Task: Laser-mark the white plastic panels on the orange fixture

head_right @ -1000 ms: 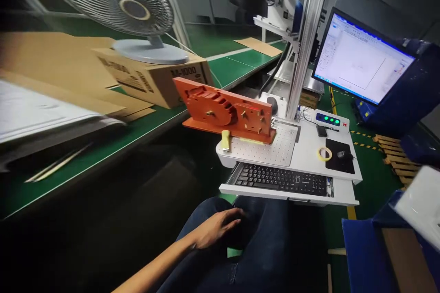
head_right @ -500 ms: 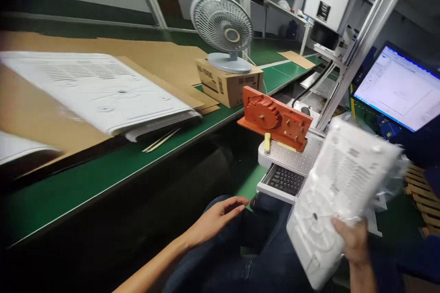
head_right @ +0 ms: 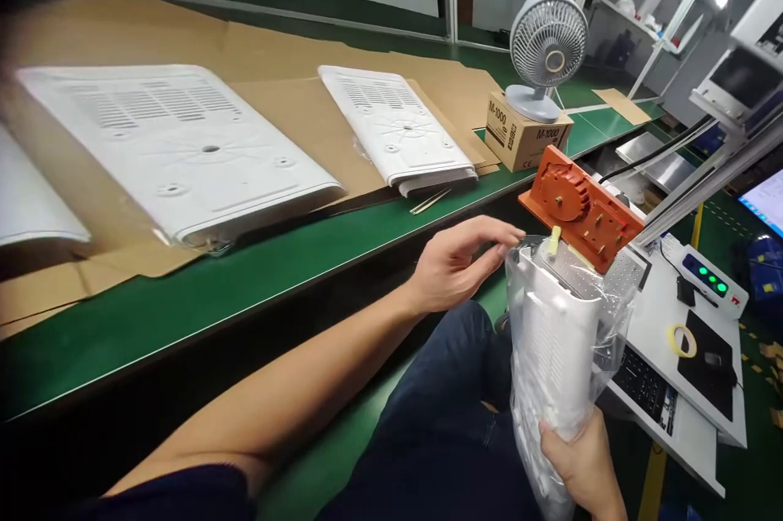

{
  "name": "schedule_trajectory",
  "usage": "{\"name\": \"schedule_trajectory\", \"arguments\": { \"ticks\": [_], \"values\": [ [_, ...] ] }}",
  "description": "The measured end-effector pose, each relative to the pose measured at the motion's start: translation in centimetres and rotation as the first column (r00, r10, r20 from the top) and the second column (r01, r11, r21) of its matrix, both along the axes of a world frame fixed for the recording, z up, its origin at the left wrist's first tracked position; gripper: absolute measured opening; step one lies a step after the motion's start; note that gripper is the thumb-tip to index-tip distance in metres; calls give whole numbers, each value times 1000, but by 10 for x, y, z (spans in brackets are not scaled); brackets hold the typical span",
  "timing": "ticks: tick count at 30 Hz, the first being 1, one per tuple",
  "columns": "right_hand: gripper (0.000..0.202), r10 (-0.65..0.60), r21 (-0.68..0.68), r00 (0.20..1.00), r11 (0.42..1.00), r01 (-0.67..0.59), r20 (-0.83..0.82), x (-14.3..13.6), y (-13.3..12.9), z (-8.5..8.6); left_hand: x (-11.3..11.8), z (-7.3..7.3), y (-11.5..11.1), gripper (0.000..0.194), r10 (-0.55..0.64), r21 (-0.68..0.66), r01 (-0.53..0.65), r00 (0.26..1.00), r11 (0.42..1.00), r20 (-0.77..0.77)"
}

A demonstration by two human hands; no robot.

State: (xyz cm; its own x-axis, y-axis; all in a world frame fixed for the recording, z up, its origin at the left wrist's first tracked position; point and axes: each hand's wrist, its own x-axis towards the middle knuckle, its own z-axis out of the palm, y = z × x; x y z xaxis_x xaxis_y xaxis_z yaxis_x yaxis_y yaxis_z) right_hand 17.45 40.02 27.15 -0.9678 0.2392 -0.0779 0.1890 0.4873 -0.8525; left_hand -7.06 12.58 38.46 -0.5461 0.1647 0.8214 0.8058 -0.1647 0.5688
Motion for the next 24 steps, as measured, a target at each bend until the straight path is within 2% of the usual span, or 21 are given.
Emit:
{"name": "schedule_trajectory", "arguments": {
  "ticks": [2, 4, 6, 7, 9, 11, 15, 17, 19, 22, 24],
  "values": [
    [46, 12, 52, 1000, 999, -13, 24, -3, -5, 5, -2, 25, 1, 21, -128, -165, 116, 990, 979, -62],
    [43, 27, 94, 999, 995, -30, 43, -4, -9, 5, -6, 39, 1, 26, -313, -418, 260, 948, 871, -61],
    [46, 19, 117, 998, 993, -27, 67, -3, -8, 2, -11, 41, 2, 34, -402, -597, 299, 915, 745, -44],
    [52, 1, 120, 997, 993, -11, 81, -2, -6, -1, -14, 39, 2, 38, -395, -645, 274, 918, 713, -47],
    [69, -21, 92, 993, 996, 11, 113, 2, 1, -6, -18, 31, 1, 42, -334, -684, 210, 941, 699, -53],
    [86, 25, 9, 988, 1000, -27, 155, 7, 8, -8, -21, 21, -3, 44, -339, -675, 247, 941, 695, -5],
    [98, 219, -229, 945, 960, -164, 243, 11, 22, -5, -18, 1, -23, 44, -407, -545, 457, 887, 703, 219],
    [100, 297, -334, 907, 923, -192, 299, 14, 28, -7, -15, -8, -38, 42, -354, -486, 477, 877, 732, 326],
    [91, 333, -394, 882, 899, -191, 332, 20, 36, -13, -14, -15, -56, 38, -284, -419, 463, 861, 781, 422],
    [74, 237, -365, 924, 924, -119, 300, 29, 56, -25, -20, -25, -82, 41, -203, -300, 418, 811, 857, 549],
    [66, 107, -272, 958, 962, -32, 267, 33, 75, -28, -29, -36, -99, 46, -147, -197, 314, 800, 929, 581]
  ]
}}
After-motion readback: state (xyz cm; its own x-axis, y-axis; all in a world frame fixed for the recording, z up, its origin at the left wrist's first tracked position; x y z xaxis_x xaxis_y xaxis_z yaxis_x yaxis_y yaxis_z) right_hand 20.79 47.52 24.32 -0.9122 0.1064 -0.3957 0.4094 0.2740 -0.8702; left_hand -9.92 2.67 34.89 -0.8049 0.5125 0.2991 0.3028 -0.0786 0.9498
